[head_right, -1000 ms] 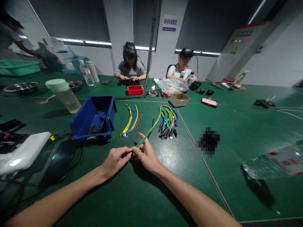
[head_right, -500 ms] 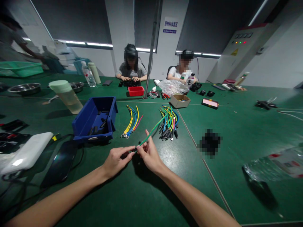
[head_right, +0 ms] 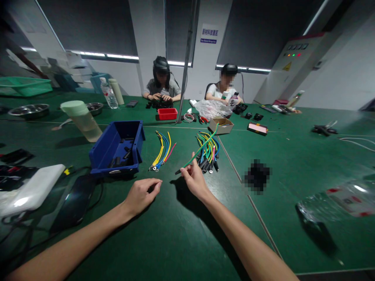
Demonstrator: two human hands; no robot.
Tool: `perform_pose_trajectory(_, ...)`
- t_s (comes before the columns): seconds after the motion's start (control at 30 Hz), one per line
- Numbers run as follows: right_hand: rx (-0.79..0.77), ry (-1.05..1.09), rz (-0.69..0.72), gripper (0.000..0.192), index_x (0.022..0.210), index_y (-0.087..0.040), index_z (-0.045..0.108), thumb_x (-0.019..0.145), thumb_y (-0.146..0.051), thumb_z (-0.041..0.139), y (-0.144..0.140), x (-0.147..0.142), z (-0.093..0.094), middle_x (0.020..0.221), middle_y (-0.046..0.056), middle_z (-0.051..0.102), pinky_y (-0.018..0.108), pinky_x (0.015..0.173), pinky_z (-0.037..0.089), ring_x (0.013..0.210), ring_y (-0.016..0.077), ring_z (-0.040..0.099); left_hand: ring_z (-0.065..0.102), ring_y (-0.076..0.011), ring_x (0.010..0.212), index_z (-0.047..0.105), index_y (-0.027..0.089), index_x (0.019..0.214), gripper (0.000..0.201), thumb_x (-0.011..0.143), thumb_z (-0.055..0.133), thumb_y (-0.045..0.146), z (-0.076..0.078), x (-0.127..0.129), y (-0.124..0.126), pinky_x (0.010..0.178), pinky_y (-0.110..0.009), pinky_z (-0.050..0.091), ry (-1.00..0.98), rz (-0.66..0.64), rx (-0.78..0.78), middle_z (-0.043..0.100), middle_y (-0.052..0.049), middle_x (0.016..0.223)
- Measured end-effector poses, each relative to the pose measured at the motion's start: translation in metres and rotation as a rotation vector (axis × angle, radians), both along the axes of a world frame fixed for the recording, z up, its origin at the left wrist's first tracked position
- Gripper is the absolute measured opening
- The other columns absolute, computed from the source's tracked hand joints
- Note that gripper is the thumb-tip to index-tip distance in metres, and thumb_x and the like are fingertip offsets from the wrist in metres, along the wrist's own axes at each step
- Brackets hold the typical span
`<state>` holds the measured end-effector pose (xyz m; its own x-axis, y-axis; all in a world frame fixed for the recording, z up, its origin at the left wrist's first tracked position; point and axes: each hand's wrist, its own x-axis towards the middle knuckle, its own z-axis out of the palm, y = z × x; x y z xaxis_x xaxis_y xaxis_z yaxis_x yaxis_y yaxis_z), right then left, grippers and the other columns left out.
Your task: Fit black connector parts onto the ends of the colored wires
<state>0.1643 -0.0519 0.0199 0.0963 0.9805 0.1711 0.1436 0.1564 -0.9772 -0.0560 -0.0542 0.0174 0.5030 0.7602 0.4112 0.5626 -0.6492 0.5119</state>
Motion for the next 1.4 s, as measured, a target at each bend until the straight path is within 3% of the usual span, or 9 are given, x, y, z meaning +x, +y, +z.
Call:
perform_pose_trajectory(0.23, -0.036, -0.042, -0.002, 0.085, 0.147, -0.016, 0.011, 0.078, -0.033, 0.058, 0.010, 0.018, 0.001, 0.062, -0.007, 0.050, 0.022, 0.050, 0.036, 0.053, 0.0103, 0.046, 0.058, -0.0222, 0.108, 0.057, 0.014, 0.115, 0.029, 0.088, 0.047, 0.019, 0.000, -0.001, 0.005, 0.095, -0.038, 0.047, 0.104, 0.025, 0.079, 0.063, -0.011, 0.113)
perform_pose_trajectory(0.43, -0.088, 0.037, 0.022, 0.075, 0.138, -0.014, 0.027, 0.075, -0.036, 0.061, 0.013, 0.025, 0.007, 0.058, -0.009, 0.047, 0.022, 0.047, 0.031, 0.049, 0.0094, 0.042, 0.038, -0.0272, 0.131, 0.049, 0.009, 0.127, 0.043, 0.087, 0.049, 0.026, -0.006, -0.003, 0.009, 0.108, -0.044, 0.035, 0.248, 0.063, 0.119, 0.045, -0.017, 0.137)
perform_pose_trajectory(0.57, -0.122, 0.083, 0.064, 0.048, 0.114, -0.016, 0.046, 0.074, -0.037, 0.063, 0.015, 0.035, 0.012, 0.058, -0.009, 0.045, 0.022, 0.048, 0.029, 0.049, 0.0085, 0.040, 0.031, -0.0280, 0.135, 0.048, 0.009, 0.129, 0.047, 0.088, 0.048, 0.031, -0.008, -0.004, 0.011, 0.110, -0.045, 0.032, 0.318, 0.093, 0.108, 0.041, -0.017, 0.141)
perform_pose_trajectory(0.7, -0.150, 0.116, 0.125, 0.028, 0.088, -0.018, 0.048, 0.073, -0.036, 0.064, 0.018, 0.046, 0.015, 0.056, -0.008, 0.043, 0.023, 0.048, 0.027, 0.048, 0.0080, 0.038, 0.028, -0.0282, 0.137, 0.047, 0.010, 0.130, 0.049, 0.089, 0.045, 0.036, -0.009, -0.004, 0.012, 0.111, -0.044, 0.031, 0.378, 0.129, 0.090, 0.039, -0.015, 0.143)
perform_pose_trajectory(0.9, -0.194, 0.090, 0.058, 0.027, 0.081, -0.019, 0.045, 0.070, -0.035, 0.064, 0.020, 0.050, 0.018, 0.053, -0.008, 0.044, 0.022, 0.046, 0.025, 0.045, 0.0078, 0.037, 0.026, -0.0289, 0.137, 0.046, 0.010, 0.132, 0.052, 0.089, 0.044, 0.039, -0.011, -0.004, 0.012, 0.111, -0.044, 0.030, 0.389, 0.167, 0.081, 0.037, -0.014, 0.145)
perform_pose_trajectory(1.1, -0.201, -0.091, -0.096, 0.019, 0.076, -0.019, 0.046, 0.070, -0.033, 0.058, 0.026, 0.056, 0.007, 0.050, -0.007, 0.044, 0.021, 0.044, 0.028, 0.043, 0.0084, 0.038, 0.028, -0.0301, 0.136, 0.046, 0.012, 0.132, 0.051, 0.089, 0.044, 0.040, -0.012, -0.005, 0.012, 0.108, -0.046, 0.033, 0.379, 0.220, 0.045, 0.035, -0.015, 0.146)
perform_pose_trajectory(1.17, -0.188, -0.182, -0.167, 0.018, 0.079, -0.017, 0.051, 0.070, -0.031, 0.054, 0.028, 0.060, 0.003, 0.048, -0.007, 0.043, 0.022, 0.043, 0.029, 0.042, 0.0090, 0.038, 0.029, -0.0295, 0.136, 0.047, 0.012, 0.131, 0.051, 0.089, 0.044, 0.040, -0.012, -0.005, 0.012, 0.109, -0.046, 0.032, 0.378, 0.218, 0.038, 0.037, -0.015, 0.145)
perform_pose_trajectory(1.27, -0.177, -0.337, -0.298, 0.041, 0.104, -0.009, 0.058, 0.070, -0.030, 0.050, 0.030, 0.065, 0.001, 0.048, -0.006, 0.046, 0.023, 0.045, 0.031, 0.043, 0.0110, 0.042, 0.029, -0.0296, 0.136, 0.046, 0.013, 0.131, 0.050, 0.089, 0.044, 0.040, -0.011, -0.005, 0.012, 0.108, -0.047, 0.033, 0.374, 0.220, 0.026, 0.037, -0.014, 0.145)
perform_pose_trajectory(1.4, -0.146, -0.579, -0.433, 0.061, 0.127, -0.004, 0.053, 0.072, -0.029, 0.047, 0.025, 0.065, 0.012, 0.050, -0.003, 0.052, 0.025, 0.052, 0.035, 0.050, 0.0150, 0.051, 0.031, -0.0298, 0.135, 0.047, 0.015, 0.130, 0.048, 0.089, 0.044, 0.039, -0.011, -0.005, 0.011, 0.106, -0.048, 0.034, 0.366, 0.234, 0.019, 0.038, -0.013, 0.144)
